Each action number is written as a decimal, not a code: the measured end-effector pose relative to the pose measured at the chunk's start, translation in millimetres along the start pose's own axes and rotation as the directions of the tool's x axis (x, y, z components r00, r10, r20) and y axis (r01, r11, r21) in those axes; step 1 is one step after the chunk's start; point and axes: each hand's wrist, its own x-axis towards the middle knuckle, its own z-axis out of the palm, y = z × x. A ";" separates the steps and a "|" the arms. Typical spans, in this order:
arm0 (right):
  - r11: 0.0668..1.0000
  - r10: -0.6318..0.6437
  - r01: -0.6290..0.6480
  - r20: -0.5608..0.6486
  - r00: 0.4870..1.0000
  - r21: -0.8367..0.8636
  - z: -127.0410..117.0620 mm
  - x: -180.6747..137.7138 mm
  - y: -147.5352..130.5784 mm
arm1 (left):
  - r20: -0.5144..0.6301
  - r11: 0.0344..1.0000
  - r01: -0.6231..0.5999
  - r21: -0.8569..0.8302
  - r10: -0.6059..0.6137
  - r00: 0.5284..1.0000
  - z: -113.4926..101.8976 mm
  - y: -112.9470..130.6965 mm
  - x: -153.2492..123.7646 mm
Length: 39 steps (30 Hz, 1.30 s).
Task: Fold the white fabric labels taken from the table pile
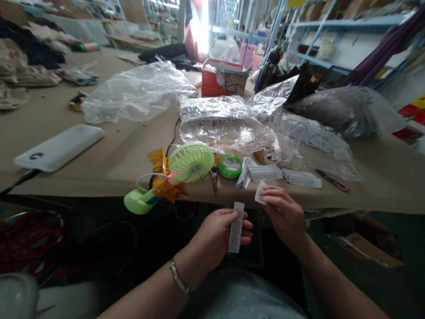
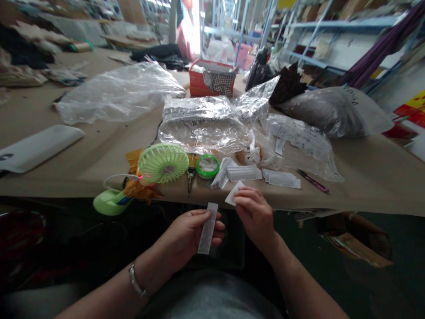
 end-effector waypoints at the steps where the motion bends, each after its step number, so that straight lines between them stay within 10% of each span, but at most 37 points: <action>1: 0.997 -0.075 0.073 0.048 0.996 0.038 2.8 -1.8 -9.0 | 0.022 1.000 -0.003 -0.016 0.003 1.000 -0.2 -0.4 0.0; 6: 0.942 -0.336 0.325 0.168 0.927 0.088 20.3 -8.5 -39.0 | 0.016 0.990 -0.066 -0.123 0.068 0.998 -1.5 -2.2 1.4; 22: 0.943 -0.333 0.314 0.266 0.905 0.113 21.3 -20.1 -44.4 | 0.068 0.991 -0.062 -0.118 0.071 0.995 -2.9 -6.2 -0.4; 28: 0.955 -0.077 0.099 0.089 0.993 -0.281 -18.6 -11.9 2.5 | -0.099 0.999 0.005 0.043 -0.001 0.995 -5.9 -2.4 -1.0; 32: 0.726 0.141 -0.106 -0.003 0.990 -0.679 -45.1 -16.0 50.9 | -0.134 0.997 0.013 0.078 -0.002 0.991 -5.4 -2.6 -0.2; 39: 0.732 0.125 -0.060 0.047 0.991 -0.679 -56.3 -32.1 70.8 | -0.149 0.997 0.021 0.073 -0.010 0.989 -2.6 -3.3 -1.4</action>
